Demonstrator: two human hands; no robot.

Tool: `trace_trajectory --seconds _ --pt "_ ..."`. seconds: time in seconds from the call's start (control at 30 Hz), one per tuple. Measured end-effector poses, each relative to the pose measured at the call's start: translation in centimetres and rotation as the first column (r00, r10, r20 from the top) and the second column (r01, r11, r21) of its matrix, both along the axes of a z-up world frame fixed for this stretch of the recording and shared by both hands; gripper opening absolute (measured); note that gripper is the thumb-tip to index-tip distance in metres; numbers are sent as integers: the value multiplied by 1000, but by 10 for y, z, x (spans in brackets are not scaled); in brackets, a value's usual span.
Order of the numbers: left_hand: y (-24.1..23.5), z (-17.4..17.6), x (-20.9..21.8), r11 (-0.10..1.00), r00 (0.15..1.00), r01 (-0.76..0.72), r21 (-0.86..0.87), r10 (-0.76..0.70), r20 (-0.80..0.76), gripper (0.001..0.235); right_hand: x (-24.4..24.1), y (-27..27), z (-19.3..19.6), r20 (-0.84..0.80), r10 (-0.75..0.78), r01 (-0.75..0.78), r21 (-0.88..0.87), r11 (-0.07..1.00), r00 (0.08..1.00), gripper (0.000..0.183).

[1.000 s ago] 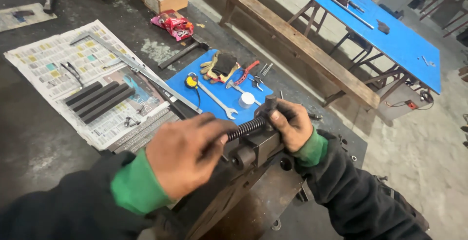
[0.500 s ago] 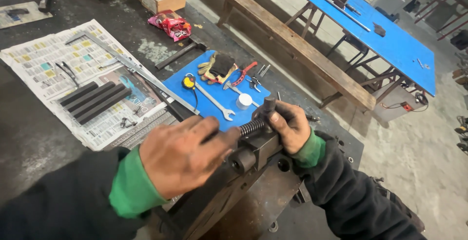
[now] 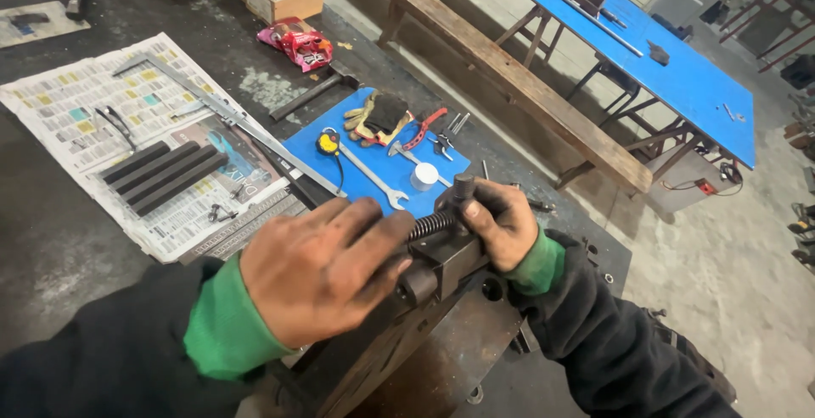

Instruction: The person sits at a workbench and threads a coiled spring onto a large threaded rod fitted with a metal block, repeatedly rotating the spring to wind it down the screw threads. They reposition the rod and block in their hands and continue threading the spring along the screw.

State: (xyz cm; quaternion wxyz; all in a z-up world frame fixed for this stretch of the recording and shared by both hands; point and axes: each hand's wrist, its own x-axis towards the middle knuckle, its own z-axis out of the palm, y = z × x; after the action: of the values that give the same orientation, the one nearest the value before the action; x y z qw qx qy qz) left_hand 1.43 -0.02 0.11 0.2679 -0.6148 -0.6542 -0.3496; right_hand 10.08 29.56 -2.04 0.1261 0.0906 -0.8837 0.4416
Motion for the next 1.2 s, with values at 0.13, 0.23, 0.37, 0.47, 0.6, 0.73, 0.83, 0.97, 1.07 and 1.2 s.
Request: trace_trajectory --seconds 0.13,0.23,0.37,0.47,0.6,0.73,0.83,0.97,1.07,1.2 --pt "2 -1 2 999 984 -52 -6 52 169 34 0 -2 1 -9 -1 0 -49 999 1000 58" --pt "4 19 -1 960 816 -14 -281 174 551 30 1 -4 2 -5 0 -1 -37 999 1000 59" --pt "1 2 -11 960 677 235 -155 -47 734 33 3 -6 1 19 9 -9 -7 1000 1000 62" --pt "3 -4 -10 922 842 25 -385 188 505 30 1 -14 8 -41 61 -60 45 997 997 62" --pt "-2 -12 -4 996 996 -32 -81 39 85 33 2 -12 4 -12 30 -30 -13 999 999 63" --pt "-5 -15 -3 993 988 -59 -101 73 133 38 2 -8 0 6 -4 4 -7 1000 1000 63" --pt "-5 -18 -6 994 960 -9 -104 38 277 30 1 -9 2 -24 5 -5 -17 1000 1000 62" --pt "-1 -26 -5 978 499 -12 -207 185 847 30 1 -15 2 -43 44 -49 -126 991 998 58" --pt "9 -70 -13 964 380 -15 -264 250 891 33 2 -14 3 54 45 -36 -155 987 998 58" --pt "33 -74 15 996 417 -19 85 -70 906 44 0 -11 3 8 93 -92 -100 991 996 59"
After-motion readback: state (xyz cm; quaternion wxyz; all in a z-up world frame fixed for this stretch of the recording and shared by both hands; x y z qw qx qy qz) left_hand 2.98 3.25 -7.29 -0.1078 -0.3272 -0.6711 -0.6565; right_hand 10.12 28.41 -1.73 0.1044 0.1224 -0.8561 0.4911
